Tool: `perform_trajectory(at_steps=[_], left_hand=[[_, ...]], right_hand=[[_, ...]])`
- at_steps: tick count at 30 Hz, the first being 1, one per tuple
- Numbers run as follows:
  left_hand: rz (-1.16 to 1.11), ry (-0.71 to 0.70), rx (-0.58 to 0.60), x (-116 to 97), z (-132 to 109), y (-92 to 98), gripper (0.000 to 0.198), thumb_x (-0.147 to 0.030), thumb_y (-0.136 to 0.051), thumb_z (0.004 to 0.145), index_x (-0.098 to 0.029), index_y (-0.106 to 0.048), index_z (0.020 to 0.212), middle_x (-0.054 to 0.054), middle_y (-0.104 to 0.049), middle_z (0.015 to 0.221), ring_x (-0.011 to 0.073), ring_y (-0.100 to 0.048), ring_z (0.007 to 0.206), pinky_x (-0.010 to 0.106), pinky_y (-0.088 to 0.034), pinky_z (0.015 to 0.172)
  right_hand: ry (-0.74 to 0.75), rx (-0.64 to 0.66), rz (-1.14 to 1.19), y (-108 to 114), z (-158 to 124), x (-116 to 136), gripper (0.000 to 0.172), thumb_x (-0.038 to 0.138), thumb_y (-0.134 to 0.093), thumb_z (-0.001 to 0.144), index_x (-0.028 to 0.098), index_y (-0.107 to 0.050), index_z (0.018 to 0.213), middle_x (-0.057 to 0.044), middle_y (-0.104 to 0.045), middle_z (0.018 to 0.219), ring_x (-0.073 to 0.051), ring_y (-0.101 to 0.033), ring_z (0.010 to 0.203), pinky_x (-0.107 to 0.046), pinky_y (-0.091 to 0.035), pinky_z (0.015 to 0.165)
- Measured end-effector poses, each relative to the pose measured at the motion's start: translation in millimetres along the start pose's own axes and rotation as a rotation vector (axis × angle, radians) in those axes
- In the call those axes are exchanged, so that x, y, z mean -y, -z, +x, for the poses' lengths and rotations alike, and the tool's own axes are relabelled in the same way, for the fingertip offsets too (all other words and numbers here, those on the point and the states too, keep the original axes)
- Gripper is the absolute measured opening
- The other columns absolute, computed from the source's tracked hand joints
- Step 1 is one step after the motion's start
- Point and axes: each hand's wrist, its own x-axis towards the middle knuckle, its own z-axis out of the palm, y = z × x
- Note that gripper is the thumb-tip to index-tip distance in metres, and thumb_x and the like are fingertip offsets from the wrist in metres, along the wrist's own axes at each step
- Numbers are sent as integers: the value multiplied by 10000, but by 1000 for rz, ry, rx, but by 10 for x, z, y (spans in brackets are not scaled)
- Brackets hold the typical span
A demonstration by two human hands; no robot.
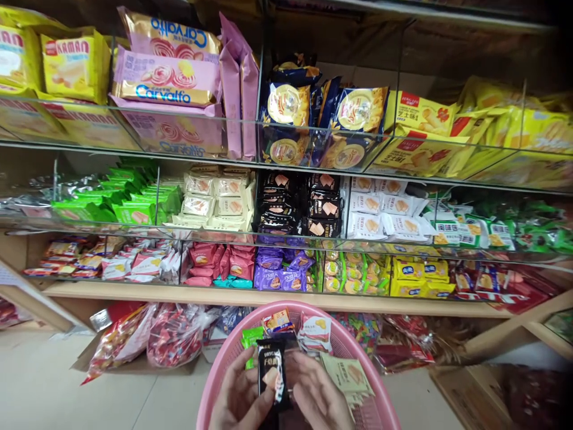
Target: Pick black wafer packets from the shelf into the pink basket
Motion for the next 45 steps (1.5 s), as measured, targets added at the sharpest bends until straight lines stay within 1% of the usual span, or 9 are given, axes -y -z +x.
perform_trajectory(at_steps=[4, 9, 14, 17, 19, 23, 27, 38, 45], left_hand=[[5, -74, 15, 136, -44, -103, 743, -346, -769, 636, -256, -384, 1265, 54, -683, 913, 208, -662, 862, 295, -514, 742], [132, -152, 70, 252, -122, -37, 727, -379, -732, 685, -273, -370, 1307, 56, -646, 966, 203, -637, 925, 259, -525, 719], [475, -242, -54, -73, -68, 300, 585, -415, -562, 826, -300, -322, 1347, 80, -542, 1264, 216, -535, 1160, 318, -508, 902], [787, -373, -162, -256, 8, 578, 557, -392, -533, 846, -285, -318, 1349, 94, -527, 1284, 203, -594, 1066, 358, -521, 900], [1004, -487, -100, -299, 24, 698, 537, -356, -546, 840, -282, -356, 1337, 98, -519, 1310, 220, -592, 1078, 395, -505, 929], [1330, -688, 217, -249, -12, 712, 660, -269, -625, 775, -295, -345, 1371, 82, -517, 1352, 282, -440, 1276, 489, -355, 1070], [1476, -727, 409, -162, 4, 672, 793, -147, -612, 748, -300, -230, 1426, 59, -545, 1342, 257, -459, 1265, 529, -280, 1101], [1543, -737, 315, 54, 155, 930, 901, -316, -709, 713, -330, -180, 1441, 57, -666, 1124, 254, -630, 1024, 422, -484, 952], [1664, -799, 306, 146, 277, 1041, 926, -307, -716, 690, -302, -182, 1447, 55, -666, 1156, 258, -614, 1073, 462, -427, 1011]], right_hand=[[-187, 41, 224, -235, -53, 29, 536, 612, -679, 659, 179, -662, 975, -115, -701, 915, -262, -644, 894, -354, -506, 779], [-205, 29, 181, -155, -56, 42, 414, 572, -695, 672, 181, -666, 803, -47, -659, 742, -195, -617, 750, -290, -487, 712], [-290, 103, -25, 79, 38, 100, 450, 601, -644, 710, 189, -657, 891, -35, -655, 806, -167, -581, 701, -256, -458, 617], [-249, 242, -208, 153, 113, 157, 396, 560, -605, 768, 174, -665, 831, -22, -647, 776, -162, -565, 731, -250, -435, 652], [-234, 343, -266, 142, 150, 160, 365, 522, -600, 786, 168, -672, 833, -23, -654, 781, -169, -571, 760, -257, -431, 677], [-231, 457, -298, 17, 200, 102, 332, 467, -649, 758, 179, -675, 922, -31, -681, 861, -188, -597, 813, -281, -450, 723], [-268, 525, -223, -111, 236, 68, 372, 466, -669, 743, 179, -667, 981, -29, -688, 871, -183, -611, 823, -296, -457, 758], [-305, 453, -202, -75, 239, -74, 492, 540, -616, 767, 178, -531, 1090, 44, -549, 715, -67, -505, 519, -194, -374, 489], [-285, 395, -237, -80, 237, -215, 489, 433, -631, 762, 183, -457, 1145, 54, -539, 734, -61, -505, 482, -201, -371, 474]])
